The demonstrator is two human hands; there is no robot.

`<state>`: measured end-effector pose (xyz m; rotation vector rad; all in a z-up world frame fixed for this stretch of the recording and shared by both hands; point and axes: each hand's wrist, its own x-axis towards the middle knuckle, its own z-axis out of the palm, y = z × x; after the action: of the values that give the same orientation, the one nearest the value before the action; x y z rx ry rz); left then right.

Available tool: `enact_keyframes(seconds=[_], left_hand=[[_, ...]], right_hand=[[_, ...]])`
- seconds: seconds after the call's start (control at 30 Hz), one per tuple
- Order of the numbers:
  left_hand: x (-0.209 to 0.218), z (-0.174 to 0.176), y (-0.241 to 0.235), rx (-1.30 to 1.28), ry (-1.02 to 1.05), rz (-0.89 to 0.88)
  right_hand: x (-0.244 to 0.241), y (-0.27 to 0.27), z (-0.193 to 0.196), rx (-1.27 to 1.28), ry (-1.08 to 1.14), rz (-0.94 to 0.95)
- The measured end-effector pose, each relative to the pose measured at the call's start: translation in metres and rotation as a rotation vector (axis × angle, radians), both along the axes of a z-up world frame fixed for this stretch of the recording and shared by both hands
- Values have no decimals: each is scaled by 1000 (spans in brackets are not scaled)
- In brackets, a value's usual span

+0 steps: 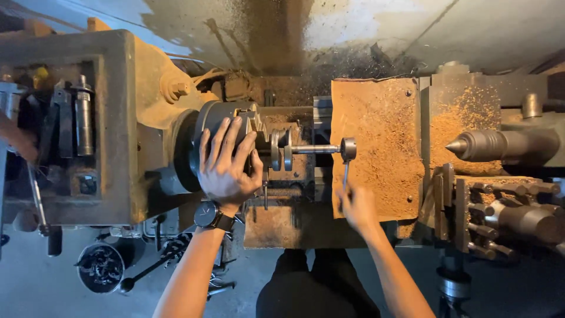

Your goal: Using a lathe and precision tools to repair or modify a motorcycle crankshaft.

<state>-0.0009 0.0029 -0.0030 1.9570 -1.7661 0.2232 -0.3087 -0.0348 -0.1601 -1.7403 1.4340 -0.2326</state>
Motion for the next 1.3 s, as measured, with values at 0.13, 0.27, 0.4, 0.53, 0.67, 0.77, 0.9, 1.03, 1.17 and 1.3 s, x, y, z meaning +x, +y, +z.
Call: enact_keyframes(seconds=[0.13, 0.27, 0.4, 0.53, 0.67, 0.77, 0.9, 1.03, 1.17, 1.3], left_hand=[[-1, -3, 3, -15, 0, -1], [-1, -6, 5, -34, -24, -16], [-5, -1, 5, -38, -15, -14], [-3, -1, 2, -33, -11, -4], [-3, -1, 2, -18, -20, -14], [-2, -2, 2, -15, -10, -1], [-4, -3, 5, -23, 1, 6], [-4, 3, 3, -50, -10, -15], [-5, 2, 2, -65, -17, -14], [-4, -2, 4, -59, -26, -4]], right_hand=[[39, -118, -21, 388, -893, -351], [45, -145, 58, 282, -1349, -173], [-19, -6, 33, -30, -1232, -108], [-42, 73, 54, -149, -739, -127], [-26, 52, 45, 79, -263, -187], [-16, 17, -37, -81, -39, -62], [34, -115, -31, 280, -897, -302], [56, -145, 99, 127, -1574, -228], [-31, 17, 22, -27, -1468, -56], [-40, 75, 19, 194, -755, -146]])
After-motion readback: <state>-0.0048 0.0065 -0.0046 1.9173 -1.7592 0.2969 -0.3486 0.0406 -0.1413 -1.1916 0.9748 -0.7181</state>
